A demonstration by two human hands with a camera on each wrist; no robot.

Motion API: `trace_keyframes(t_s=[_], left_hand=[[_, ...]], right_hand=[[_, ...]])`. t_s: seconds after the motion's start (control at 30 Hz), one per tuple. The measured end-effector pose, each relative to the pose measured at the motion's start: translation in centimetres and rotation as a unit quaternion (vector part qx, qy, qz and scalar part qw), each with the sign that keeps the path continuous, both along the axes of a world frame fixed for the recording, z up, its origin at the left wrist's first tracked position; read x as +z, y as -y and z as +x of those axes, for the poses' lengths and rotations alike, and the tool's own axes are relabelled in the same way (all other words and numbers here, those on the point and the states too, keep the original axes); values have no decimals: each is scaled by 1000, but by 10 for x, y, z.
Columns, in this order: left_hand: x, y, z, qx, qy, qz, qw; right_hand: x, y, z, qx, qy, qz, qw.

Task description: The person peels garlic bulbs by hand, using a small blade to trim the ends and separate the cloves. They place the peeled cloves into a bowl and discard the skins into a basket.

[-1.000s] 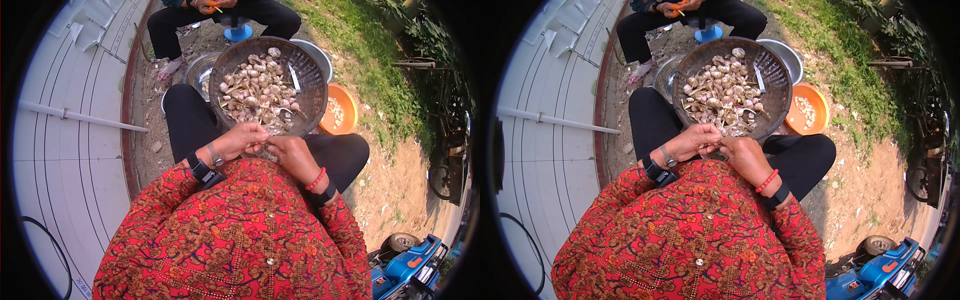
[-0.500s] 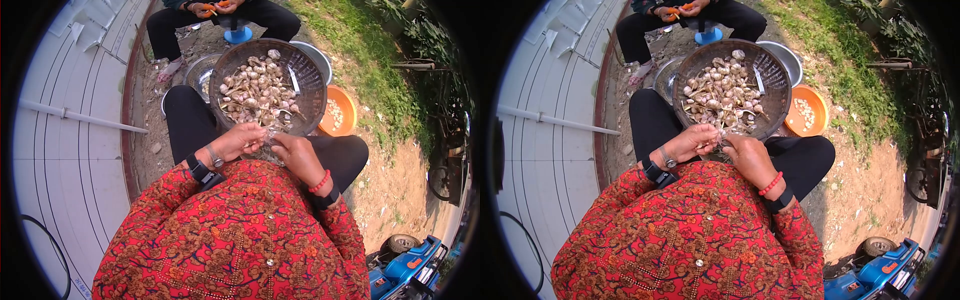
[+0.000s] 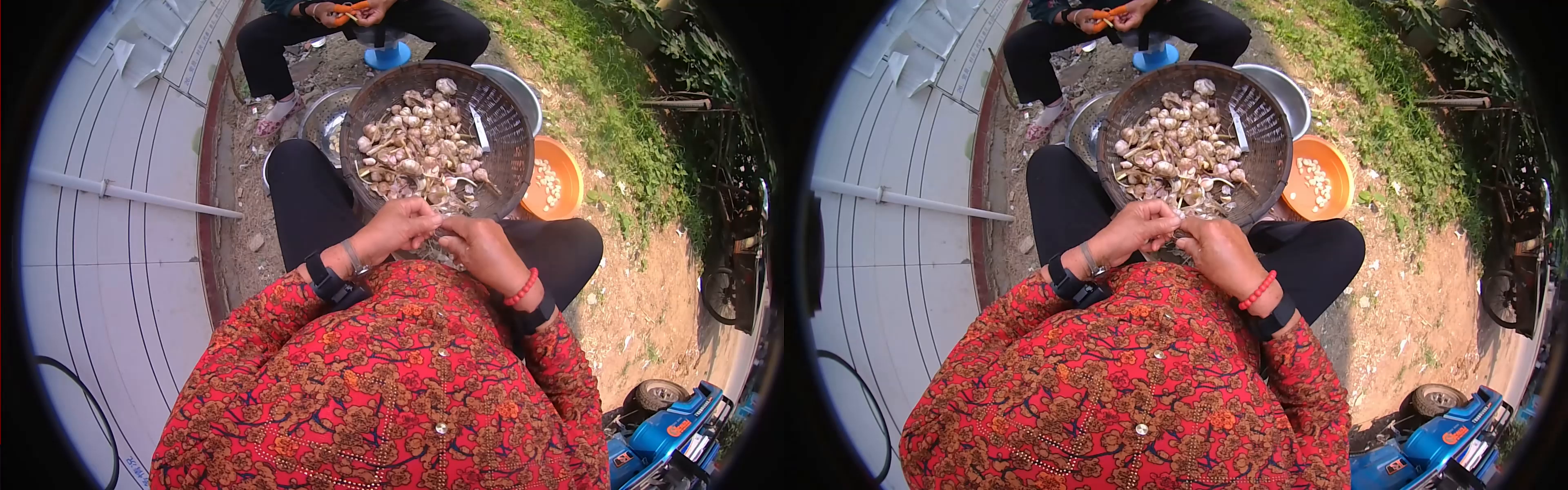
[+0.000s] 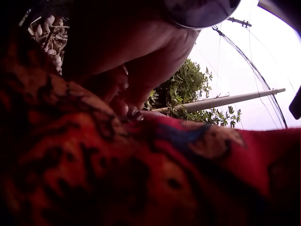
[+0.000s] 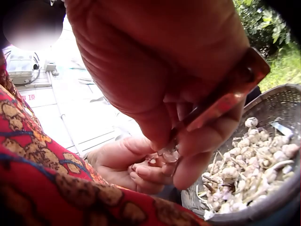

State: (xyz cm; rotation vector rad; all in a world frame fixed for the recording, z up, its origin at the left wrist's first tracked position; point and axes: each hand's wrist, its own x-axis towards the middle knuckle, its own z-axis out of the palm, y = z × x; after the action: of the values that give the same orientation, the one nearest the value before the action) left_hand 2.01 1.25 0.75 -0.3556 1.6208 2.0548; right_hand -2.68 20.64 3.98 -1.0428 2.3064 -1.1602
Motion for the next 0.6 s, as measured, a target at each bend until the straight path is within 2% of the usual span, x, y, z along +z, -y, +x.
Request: trace_keyframes(t_s=[0.17, 0.37, 0.47, 0.6], left_hand=[[1, 1, -1, -20, -13, -7, 1000], [-14, 9, 0, -25, 12, 68, 997], [-5, 4, 0, -2, 28, 99, 995], [-13, 9, 1, 7, 32, 131, 991]], right_hand=[[-6, 1, 0, 2, 16, -14, 1000], [-32, -10, 1, -78, 89, -42, 992], [-26, -12, 1, -89, 212, -64, 971], [-24, -12, 2, -88, 200, -68, 973]])
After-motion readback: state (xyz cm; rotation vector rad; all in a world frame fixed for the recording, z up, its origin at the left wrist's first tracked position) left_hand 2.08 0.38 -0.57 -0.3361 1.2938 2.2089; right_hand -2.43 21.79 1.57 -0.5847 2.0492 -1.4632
